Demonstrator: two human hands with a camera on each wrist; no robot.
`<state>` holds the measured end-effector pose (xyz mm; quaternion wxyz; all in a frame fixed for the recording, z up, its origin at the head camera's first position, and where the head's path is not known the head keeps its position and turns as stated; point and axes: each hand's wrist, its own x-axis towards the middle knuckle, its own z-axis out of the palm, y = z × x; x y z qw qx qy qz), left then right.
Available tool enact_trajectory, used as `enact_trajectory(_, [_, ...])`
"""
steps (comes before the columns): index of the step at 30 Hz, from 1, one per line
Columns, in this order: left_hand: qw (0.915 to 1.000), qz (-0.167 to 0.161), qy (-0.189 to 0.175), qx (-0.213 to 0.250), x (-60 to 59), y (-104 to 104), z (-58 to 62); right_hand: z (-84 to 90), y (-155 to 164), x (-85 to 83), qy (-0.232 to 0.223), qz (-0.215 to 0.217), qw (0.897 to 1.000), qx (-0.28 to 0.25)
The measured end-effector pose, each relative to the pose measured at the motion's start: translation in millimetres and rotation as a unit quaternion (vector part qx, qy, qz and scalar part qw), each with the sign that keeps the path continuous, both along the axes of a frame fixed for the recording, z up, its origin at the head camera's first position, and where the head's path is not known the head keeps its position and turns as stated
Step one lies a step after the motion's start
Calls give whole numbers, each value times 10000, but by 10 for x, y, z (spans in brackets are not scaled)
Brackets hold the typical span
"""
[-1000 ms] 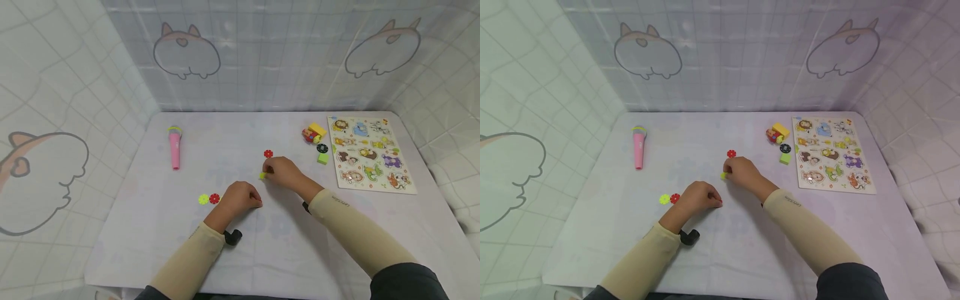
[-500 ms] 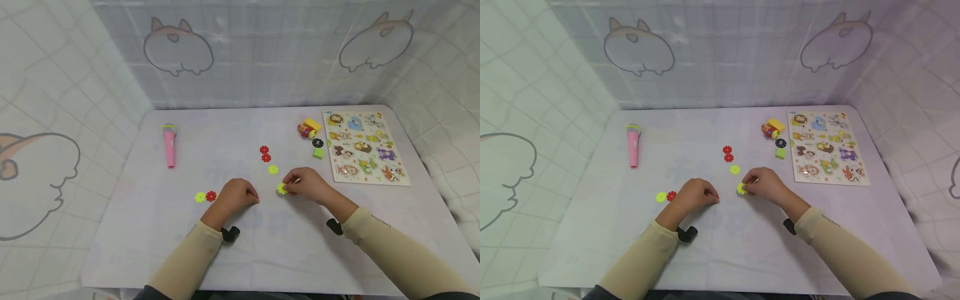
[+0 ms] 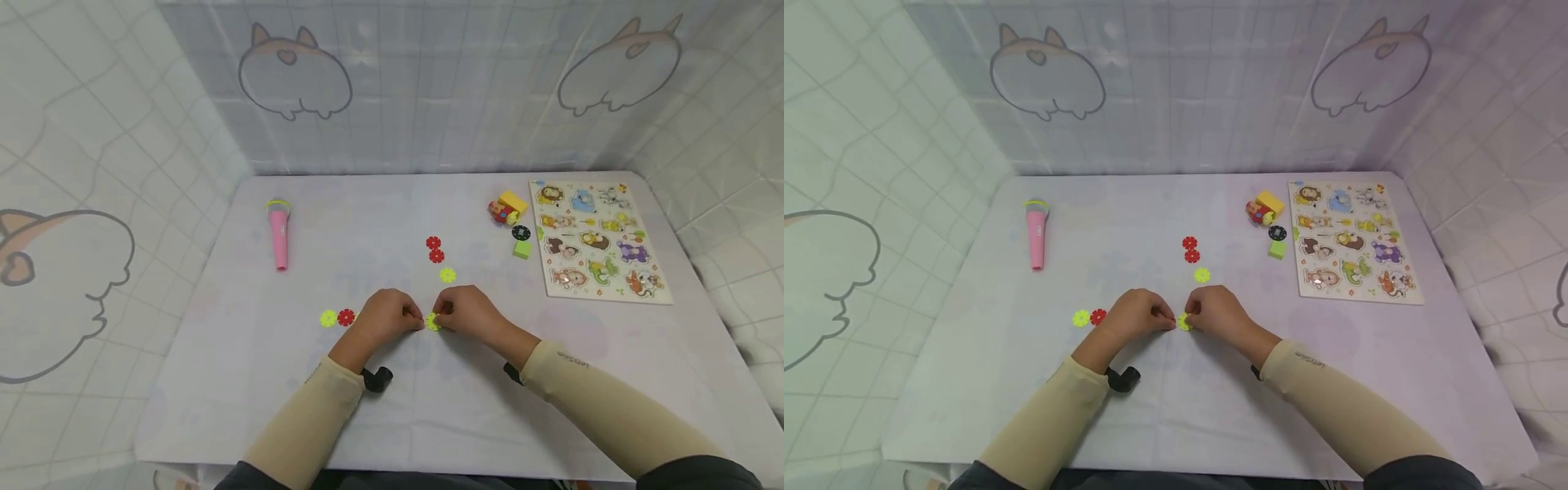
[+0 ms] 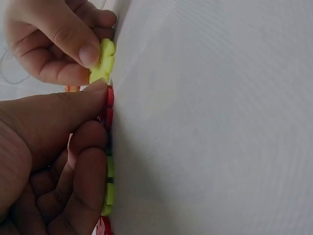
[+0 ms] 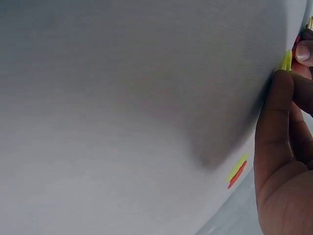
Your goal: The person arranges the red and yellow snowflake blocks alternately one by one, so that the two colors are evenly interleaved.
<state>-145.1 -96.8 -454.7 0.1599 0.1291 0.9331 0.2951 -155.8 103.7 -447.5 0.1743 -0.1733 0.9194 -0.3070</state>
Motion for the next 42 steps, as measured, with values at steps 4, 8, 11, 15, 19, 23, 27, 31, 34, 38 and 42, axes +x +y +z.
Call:
enact_trajectory(4, [10000, 40, -59, -2, 3, -5, 4, -2, -41, -17, 87, 56, 9999, 118])
enact_trajectory(8, [10000, 26, -3, 34, 8, -12, -7, 21, -17, -76, 4, 3, 9997, 236])
enact_trajectory(11, [10000, 3, 71, 62, 15, -13, -17, 76, 55, -193, -118, -158, 9996, 187])
enact_trajectory(15, [9997, 44, 201, 109, 33, -28, -17, 166, 112, -476, -4, -452, 9989, 94])
enact_trajectory(19, [9993, 61, 299, 204, 57, -24, 7, 216, 70, -802, 110, -656, 9974, 274])
enact_trajectory(23, [9991, -77, 348, 242, 62, 55, 28, 218, -32, -1058, -59, -857, 9943, 636])
enact_trajectory(27, [9981, -383, 420, 226, 53, 195, 18, 179, -118, -1222, 77, -770, 9910, 1091])
enact_trajectory(31, [9970, -661, 376, 170, 76, 310, -4, 115, -120, -1290, 172, -606, 9861, 1539])
enact_trajectory(34, [9969, -704, 311, 186, 94, 342, -7, 77, -110, -1323, 33, -616, 9842, 1661])
enact_trajectory(38, [9973, -598, 380, 196, 102, 314, 2, 92, -182, -1364, -88, -565, 9884, 1405])
enact_trajectory(42, [9979, -453, 404, 235, 86, 254, 7, 161, -291, -1345, -3, -501, 9954, 813])
